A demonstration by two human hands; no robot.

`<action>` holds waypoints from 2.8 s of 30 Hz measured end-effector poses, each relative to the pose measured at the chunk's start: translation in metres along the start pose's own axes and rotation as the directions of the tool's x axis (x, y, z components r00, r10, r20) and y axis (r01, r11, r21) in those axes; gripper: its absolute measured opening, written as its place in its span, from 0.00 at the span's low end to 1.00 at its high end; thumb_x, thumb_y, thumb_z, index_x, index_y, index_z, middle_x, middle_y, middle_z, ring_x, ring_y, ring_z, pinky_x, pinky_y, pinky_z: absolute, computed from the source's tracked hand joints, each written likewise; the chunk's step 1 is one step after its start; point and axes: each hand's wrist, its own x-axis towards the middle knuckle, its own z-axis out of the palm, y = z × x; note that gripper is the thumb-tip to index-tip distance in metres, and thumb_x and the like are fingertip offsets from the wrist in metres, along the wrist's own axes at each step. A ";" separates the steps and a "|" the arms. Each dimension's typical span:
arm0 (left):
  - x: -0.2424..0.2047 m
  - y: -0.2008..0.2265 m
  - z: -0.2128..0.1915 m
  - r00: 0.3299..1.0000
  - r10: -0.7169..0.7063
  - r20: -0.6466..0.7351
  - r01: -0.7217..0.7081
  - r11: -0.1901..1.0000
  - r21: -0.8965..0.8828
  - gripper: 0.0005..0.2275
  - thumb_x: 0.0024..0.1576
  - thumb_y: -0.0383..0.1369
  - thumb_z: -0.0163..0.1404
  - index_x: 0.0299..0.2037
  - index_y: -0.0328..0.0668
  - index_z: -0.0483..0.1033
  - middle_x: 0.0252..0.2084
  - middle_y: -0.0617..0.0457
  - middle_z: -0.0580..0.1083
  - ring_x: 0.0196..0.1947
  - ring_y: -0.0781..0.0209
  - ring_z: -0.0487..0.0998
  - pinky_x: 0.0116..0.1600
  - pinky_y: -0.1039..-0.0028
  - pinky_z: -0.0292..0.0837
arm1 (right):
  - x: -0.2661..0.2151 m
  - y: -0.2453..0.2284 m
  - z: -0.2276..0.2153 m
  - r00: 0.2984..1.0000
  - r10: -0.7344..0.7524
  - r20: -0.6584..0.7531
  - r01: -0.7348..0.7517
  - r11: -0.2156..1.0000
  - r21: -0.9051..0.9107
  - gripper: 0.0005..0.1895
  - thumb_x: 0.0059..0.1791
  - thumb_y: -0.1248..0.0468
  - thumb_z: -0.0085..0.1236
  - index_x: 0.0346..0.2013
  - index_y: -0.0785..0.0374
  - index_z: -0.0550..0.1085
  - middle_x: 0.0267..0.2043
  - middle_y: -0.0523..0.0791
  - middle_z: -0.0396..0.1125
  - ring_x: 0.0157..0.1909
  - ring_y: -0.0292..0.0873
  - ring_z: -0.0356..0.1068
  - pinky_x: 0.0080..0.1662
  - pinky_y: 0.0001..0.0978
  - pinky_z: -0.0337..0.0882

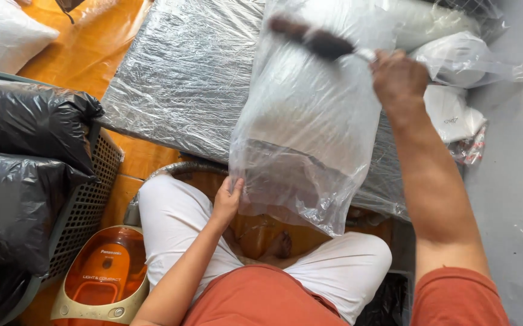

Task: Stuffing a large cushion into a plastic bag and using a vacuum cleaner to remove air and compress it for packaging.

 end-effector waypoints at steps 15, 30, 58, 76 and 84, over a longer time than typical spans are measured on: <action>-0.002 0.005 -0.015 0.997 -0.012 0.081 0.011 1.000 0.016 0.14 0.62 0.41 0.49 0.49 0.39 0.77 0.38 0.53 0.79 0.38 0.62 0.79 0.47 0.75 0.73 | -0.055 0.028 0.086 0.765 0.632 -0.120 -0.598 0.767 0.232 0.15 0.60 0.58 0.46 0.53 0.66 0.72 0.31 0.54 0.73 0.28 0.57 0.75 0.32 0.50 0.73; -0.009 0.055 -0.051 0.943 0.317 -0.106 -0.254 0.886 0.389 0.26 0.61 0.47 0.58 0.59 0.35 0.66 0.54 0.33 0.67 0.57 0.30 0.71 0.61 0.47 0.69 | -0.360 -0.102 0.045 0.961 0.272 0.048 -0.232 0.700 0.676 0.17 0.52 0.47 0.55 0.51 0.47 0.76 0.37 0.48 0.77 0.38 0.53 0.78 0.39 0.46 0.77; 0.070 0.178 -0.016 0.889 0.454 0.064 -0.432 0.781 0.451 0.25 0.61 0.41 0.49 0.63 0.32 0.61 0.48 0.33 0.67 0.54 0.27 0.71 0.58 0.41 0.66 | -0.305 -0.032 0.033 0.883 0.452 0.122 -0.245 0.223 0.944 0.12 0.54 0.58 0.53 0.48 0.55 0.79 0.27 0.44 0.69 0.32 0.43 0.70 0.37 0.35 0.73; 0.086 0.125 0.019 0.867 -0.014 0.498 -0.475 0.276 0.836 0.28 0.58 0.60 0.42 0.50 0.40 0.69 0.39 0.34 0.80 0.44 0.36 0.83 0.49 0.48 0.76 | -0.126 -0.056 -0.025 0.956 0.268 -0.119 -0.227 0.933 0.278 0.20 0.59 0.44 0.45 0.61 0.41 0.75 0.30 0.43 0.73 0.29 0.49 0.77 0.33 0.43 0.77; 0.092 0.102 0.042 0.865 0.008 0.501 -0.489 0.235 0.840 0.27 0.56 0.56 0.50 0.49 0.36 0.69 0.40 0.36 0.80 0.42 0.41 0.84 0.46 0.54 0.79 | -0.006 0.028 0.036 0.997 0.081 -0.009 -0.077 0.975 0.209 0.18 0.58 0.47 0.49 0.60 0.42 0.78 0.32 0.49 0.76 0.34 0.55 0.78 0.37 0.48 0.77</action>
